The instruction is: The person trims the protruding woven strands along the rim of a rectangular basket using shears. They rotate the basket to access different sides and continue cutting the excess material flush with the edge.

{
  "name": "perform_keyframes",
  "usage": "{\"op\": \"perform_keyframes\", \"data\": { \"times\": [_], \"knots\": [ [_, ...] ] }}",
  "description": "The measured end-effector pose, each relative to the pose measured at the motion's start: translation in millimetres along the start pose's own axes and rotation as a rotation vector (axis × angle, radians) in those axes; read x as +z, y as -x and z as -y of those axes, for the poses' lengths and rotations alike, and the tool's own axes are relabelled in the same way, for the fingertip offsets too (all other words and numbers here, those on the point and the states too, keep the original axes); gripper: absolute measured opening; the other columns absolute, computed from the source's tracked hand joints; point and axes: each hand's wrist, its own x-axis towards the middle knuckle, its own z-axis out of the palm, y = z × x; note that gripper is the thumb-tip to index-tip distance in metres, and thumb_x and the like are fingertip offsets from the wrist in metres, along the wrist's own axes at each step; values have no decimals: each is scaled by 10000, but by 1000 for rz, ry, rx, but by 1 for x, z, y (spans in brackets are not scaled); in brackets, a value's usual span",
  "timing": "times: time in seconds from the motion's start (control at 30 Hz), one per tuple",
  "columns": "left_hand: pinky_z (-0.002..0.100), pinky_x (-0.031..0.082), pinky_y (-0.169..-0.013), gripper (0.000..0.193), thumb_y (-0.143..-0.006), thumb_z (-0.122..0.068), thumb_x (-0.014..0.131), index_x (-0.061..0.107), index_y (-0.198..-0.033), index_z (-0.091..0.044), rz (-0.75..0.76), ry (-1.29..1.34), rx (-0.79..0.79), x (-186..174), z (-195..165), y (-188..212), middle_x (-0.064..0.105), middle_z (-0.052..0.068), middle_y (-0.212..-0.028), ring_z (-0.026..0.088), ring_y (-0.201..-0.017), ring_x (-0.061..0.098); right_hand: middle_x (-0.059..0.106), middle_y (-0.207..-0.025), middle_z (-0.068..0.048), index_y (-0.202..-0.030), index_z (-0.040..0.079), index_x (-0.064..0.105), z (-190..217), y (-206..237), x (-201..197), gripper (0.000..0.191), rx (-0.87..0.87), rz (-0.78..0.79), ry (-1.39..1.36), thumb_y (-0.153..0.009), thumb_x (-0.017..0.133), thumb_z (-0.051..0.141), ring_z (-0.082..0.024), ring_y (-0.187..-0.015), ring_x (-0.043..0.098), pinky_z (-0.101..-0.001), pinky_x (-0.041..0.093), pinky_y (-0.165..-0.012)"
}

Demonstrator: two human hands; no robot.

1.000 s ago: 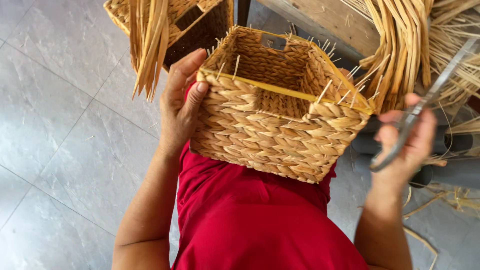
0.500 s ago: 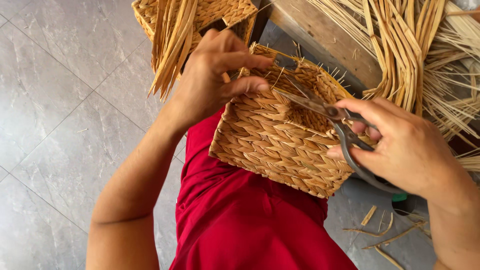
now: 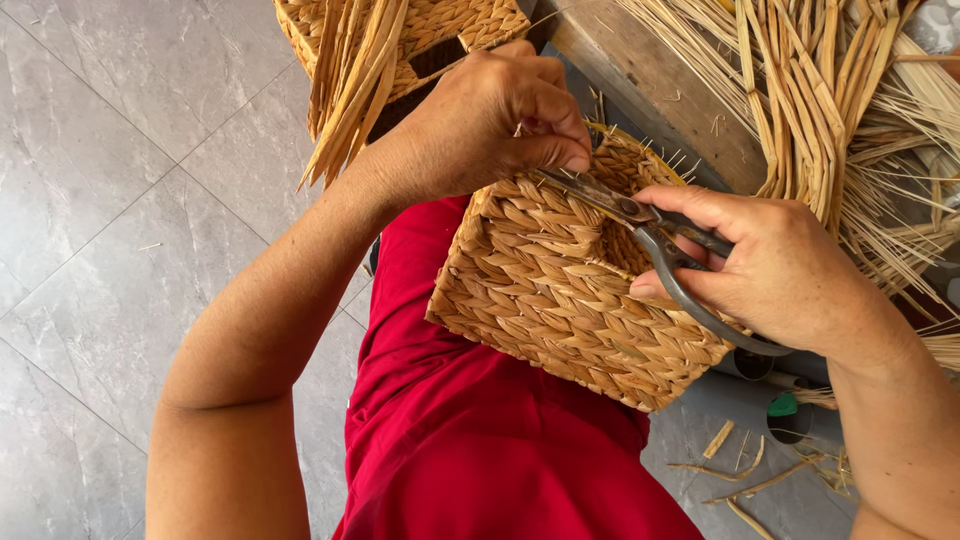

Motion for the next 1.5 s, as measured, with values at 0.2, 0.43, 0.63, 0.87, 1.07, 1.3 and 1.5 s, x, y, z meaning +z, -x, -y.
{"op": "perform_keyframes", "data": {
  "times": [0.2, 0.43, 0.63, 0.87, 1.07, 1.3, 1.5],
  "knots": [
    [325, 555, -806, 35, -955, -193, 831, 801, -958, -175, -76, -103, 62, 1, -11, -7, 696, -56, -919, 147, -931, 625, 739, -701, 17, -1313, 82, 671, -13, 4, 6, 643, -237, -93, 4, -727, 858, 266, -53, -535, 652, -253, 512, -458],
    [323, 620, -959, 345, -996, -306, 673, 621, -1299, -151, -193, 202, -401, -26, -28, 26, 686, 18, -1183, 156, -1116, 713, 682, -947, -106, -1323, 28, 583, -30, 21, 10, 735, -542, -375, 213, -753, 884, 381, -146, -789, 637, -254, 523, -622],
    [517, 404, -1158, 392, -1086, -377, 564, 709, -1320, -97, 145, 80, -6, -4, -7, 40, 715, 84, -1336, 405, -1406, 514, 592, -1370, -215, -1270, 100, 536, -3, 25, 63, 807, -877, -405, 293, -688, 950, 477, -289, -1144, 539, -432, 444, -948],
    [453, 493, -1012, 302, -992, -373, 690, 783, -1081, -101, 170, 19, -75, -5, -2, 32, 764, 58, -1056, 283, -1136, 650, 509, -1517, -186, -1276, 185, 581, 21, 14, 68, 830, -791, -355, 534, -552, 936, 381, -356, -1268, 540, -446, 443, -1012],
    [442, 457, -957, 225, -927, -337, 764, 789, -871, -120, 216, -228, -97, 2, -10, 30, 744, 33, -845, 251, -970, 647, 497, -1504, -199, -1291, 139, 603, 33, 20, 73, 833, -759, -328, 652, -555, 940, 334, -329, -1192, 531, -443, 449, -955],
    [443, 489, -916, 155, -889, -262, 768, 773, -862, -109, 169, -311, -83, 7, -28, 28, 729, 52, -830, 267, -951, 632, 522, -1415, -225, -1359, 82, 596, 40, 20, 76, 876, -698, -317, 644, -591, 950, 310, -356, -1192, 507, -485, 422, -917],
    [355, 539, -856, 233, -939, -300, 755, 768, -1082, -116, 191, 259, -258, -14, -19, 34, 750, 42, -1012, 207, -1013, 666, 493, -1493, -219, -1259, 136, 607, 20, 39, 66, 855, -745, -321, 425, -493, 952, 295, -346, -1259, 510, -508, 394, -1065]
  ]
}}
